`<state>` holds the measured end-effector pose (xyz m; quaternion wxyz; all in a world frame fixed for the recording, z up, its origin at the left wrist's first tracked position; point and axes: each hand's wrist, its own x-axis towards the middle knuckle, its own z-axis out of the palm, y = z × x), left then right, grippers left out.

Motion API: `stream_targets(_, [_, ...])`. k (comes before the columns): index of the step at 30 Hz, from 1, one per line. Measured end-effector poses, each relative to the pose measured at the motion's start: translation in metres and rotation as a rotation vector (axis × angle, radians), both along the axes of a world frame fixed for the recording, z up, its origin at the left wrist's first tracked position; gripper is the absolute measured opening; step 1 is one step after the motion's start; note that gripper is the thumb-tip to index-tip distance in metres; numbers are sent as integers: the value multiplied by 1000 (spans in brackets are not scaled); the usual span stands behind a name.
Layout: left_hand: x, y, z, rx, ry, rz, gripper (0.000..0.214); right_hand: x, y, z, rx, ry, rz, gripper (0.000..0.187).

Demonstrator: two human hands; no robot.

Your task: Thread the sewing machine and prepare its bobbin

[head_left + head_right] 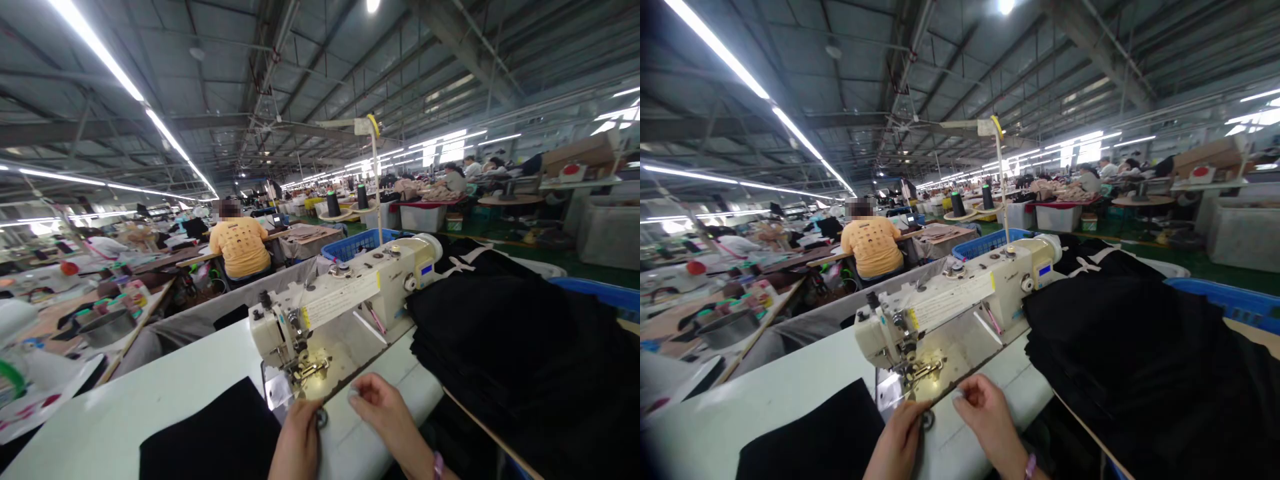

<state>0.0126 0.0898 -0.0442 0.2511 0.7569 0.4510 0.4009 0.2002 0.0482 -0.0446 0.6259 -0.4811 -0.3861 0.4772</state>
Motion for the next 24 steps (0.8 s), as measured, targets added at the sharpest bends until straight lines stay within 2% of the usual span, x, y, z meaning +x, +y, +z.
stream_targets(5, [12,0,-4,130,48,89,31,-2,7,-13,4,59,-32,40])
stream_targets(7, [12,0,4,171,80,124,32,-5,9,-17,8,99,-64,45])
stream_targets(8, [13,0,13,204,107,132,33,-6,10,-19,5,112,-69,47])
stream_targets(9, [13,-1,27,244,141,121,33,-7,11,-21,2,118,-67,48])
stream_targets(11, [17,-3,67,328,243,28,33,-7,15,-24,2,118,-42,47])
stream_targets(14, [39,-2,147,397,464,-194,32,-5,19,-26,4,114,-11,46])
stream_targets(16, [64,9,195,460,591,-173,33,-4,21,-28,-1,127,-4,47])
stream_targets(17, [77,18,214,466,692,-168,34,-3,22,-29,-4,134,2,49])
stream_targets(18, [91,30,230,464,782,-175,34,-2,22,-31,-6,139,13,50])
stream_targets(20, [115,59,248,442,846,-185,28,2,21,-32,-6,135,35,51])
stream_targets(24, [145,109,255,344,926,-166,17,18,14,-24,27,57,32,48])
